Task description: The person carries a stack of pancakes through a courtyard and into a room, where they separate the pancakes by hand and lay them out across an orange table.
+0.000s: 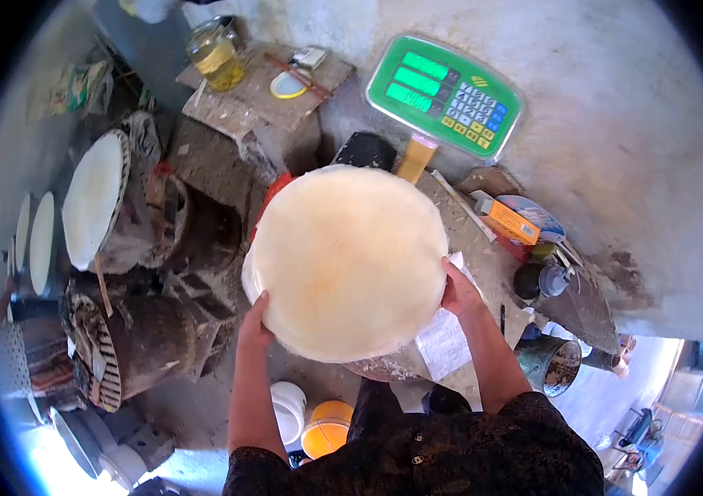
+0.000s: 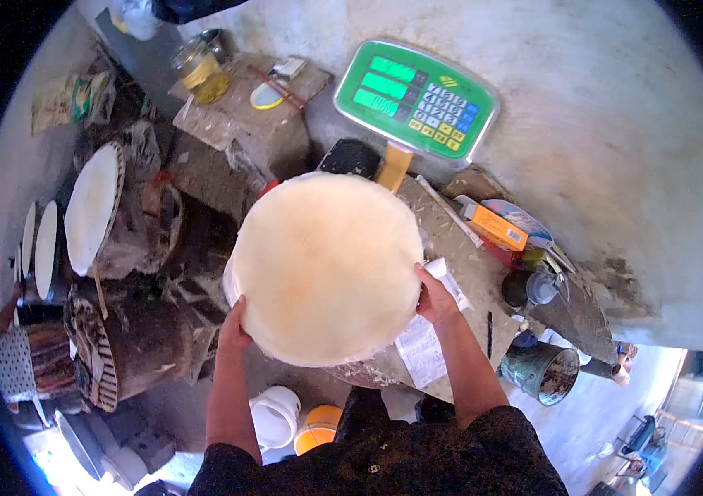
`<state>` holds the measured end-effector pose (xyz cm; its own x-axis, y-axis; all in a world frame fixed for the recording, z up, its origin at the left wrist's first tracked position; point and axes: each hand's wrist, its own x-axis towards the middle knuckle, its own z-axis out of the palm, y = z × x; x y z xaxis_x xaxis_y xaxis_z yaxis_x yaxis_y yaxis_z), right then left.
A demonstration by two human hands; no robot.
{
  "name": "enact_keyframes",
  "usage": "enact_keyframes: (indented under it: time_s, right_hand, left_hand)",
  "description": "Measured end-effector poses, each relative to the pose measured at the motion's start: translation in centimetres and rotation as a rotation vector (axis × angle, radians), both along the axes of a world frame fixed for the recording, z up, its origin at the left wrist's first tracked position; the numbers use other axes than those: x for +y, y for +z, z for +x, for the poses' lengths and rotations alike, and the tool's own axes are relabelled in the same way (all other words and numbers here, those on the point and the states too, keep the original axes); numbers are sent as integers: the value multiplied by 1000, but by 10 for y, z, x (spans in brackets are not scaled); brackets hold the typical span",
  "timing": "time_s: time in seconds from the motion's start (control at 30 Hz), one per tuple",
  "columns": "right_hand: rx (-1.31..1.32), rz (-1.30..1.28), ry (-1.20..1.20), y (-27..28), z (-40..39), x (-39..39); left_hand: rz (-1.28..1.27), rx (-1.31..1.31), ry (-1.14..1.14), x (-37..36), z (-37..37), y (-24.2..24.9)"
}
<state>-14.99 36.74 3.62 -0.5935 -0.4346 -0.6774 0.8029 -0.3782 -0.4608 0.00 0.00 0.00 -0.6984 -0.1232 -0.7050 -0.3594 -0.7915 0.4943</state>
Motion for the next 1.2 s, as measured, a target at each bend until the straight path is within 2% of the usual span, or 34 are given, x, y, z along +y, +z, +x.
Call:
enact_keyframes:
  time_s: [0.07,0.17,0.2,0.3,0.37,0.47,0.5,0.53,0.57,0.6,0.67,0.8,1.0,1.1,1.2]
  right_hand:
    - [3,30,-54,-15,1,-2]
    - [226,221,-27,-16,-1,-9]
    - [171,207,-24,-25,-1,-4]
    - [207,275,-36,-6,1,-13]
    - [290,268,-43,0,3,-15]
    - [345,275,-63,22,5,-17]
    - [346,282,-79,32,7,-16]
    - [352,276,-90,39,8,-11]
    - [359,271,-95,47,12,-5]
    - [369,306,-83,65,16,1]
    - [401,369,-75,83,25,15]
    - [424,441,-75,114,57,62]
    - [457,499,-166,166,147,170]
    - [587,529,-356,156,201,235]
    - [570,531,-447,192,271,312]
  left_hand:
    - [10,-2,8,3,-4,3]
    - [-140,54,-13,16,-15,33]
    - [-168,-27,-10,19,-9,28]
    - [-249,-169,13,10,-6,22]
    - [-241,-170,29,16,-11,29]
    - [-244,-12,10,21,-6,36]
    - [-266,-65,37,23,-3,36]
    - [-211,24,17,28,2,44]
    - [-256,-60,28,34,4,55]
    - [-233,12,-10,48,7,79]
    - [-295,-2,-48,69,13,110]
    - [-390,-7,-18,117,39,156]
    - [-352,103,-233,194,82,182]
    - [-397,226,-380,265,103,215]
    - [-440,303,-529,356,137,259]
